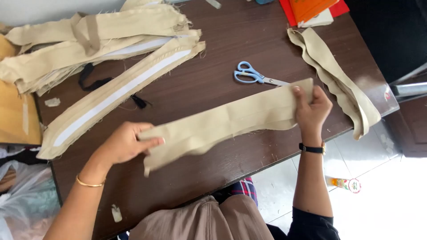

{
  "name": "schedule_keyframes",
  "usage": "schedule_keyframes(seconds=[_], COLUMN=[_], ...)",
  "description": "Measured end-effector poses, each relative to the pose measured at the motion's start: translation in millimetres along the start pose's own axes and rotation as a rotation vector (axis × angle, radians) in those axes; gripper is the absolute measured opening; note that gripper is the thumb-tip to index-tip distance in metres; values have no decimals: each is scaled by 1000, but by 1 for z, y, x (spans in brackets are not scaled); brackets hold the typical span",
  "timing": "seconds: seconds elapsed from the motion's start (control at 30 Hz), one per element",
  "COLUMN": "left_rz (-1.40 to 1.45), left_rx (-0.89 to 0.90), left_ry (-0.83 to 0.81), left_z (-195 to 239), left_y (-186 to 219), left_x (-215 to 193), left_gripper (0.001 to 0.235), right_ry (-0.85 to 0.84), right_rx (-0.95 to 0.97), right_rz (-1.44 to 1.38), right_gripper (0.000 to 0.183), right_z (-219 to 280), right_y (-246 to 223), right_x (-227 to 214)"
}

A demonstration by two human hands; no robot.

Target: Trimming excess material from the edges of reinforced fabric strips using scissors on a workbench.

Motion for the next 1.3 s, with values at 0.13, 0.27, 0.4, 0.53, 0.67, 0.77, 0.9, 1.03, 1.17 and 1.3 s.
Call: schedule_keyframes(seconds=[0.13, 0.27, 0.4, 0.53, 0.67, 0.77, 0.9, 1.03, 1.17, 1.3], left_rz=[142, 20, -245, -293, -412, -501, -502, -434, -570, -698], left_rx=[105, 332, 651, 774, 627, 493, 512, 484, 441, 475], left_ry=[133, 248, 339, 489, 531, 512, 624, 677, 737, 756], left_z=[-5, 6, 10, 21, 9, -3, -1, 2, -2, -5], left_y=[-12, 12, 29, 26, -10, -41, -56, -63, -81, -91], left_x=[-14, -20, -12, -9, -8, -1, 4, 4, 4, 6], left_gripper=[21, 19, 33, 27, 20, 24, 15, 15, 13, 13], right_ry=[45, 84, 116, 77, -451, -686, -538, -507, -318, 22], right_rx=[-86, -206, -263, -212, 356, 651, 649, 579, 378, 382], right_rz=[73, 238, 301, 322, 291, 61, -44, 26, 87, 42], right_gripper=[38, 53, 62, 57, 24, 26, 7, 11, 6, 12], right_z=[7, 18, 27, 35, 51, 78, 75, 43, -23, -80], right_y=[10, -13, -31, -24, -3, 6, 74, 122, 57, 8], right_x=[-17, -24, -26, -32, -9, -1, -56, -120, -155, -191])
Point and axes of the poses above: each hand's wrist, its own z-axis away from the middle knuckle, its own x-axis out of the palm, y = z × x, the point moved 8 cm from there along -z, towards the middle knuckle, and after that the axes turned 1 degree about z, right-handed, at the moved point
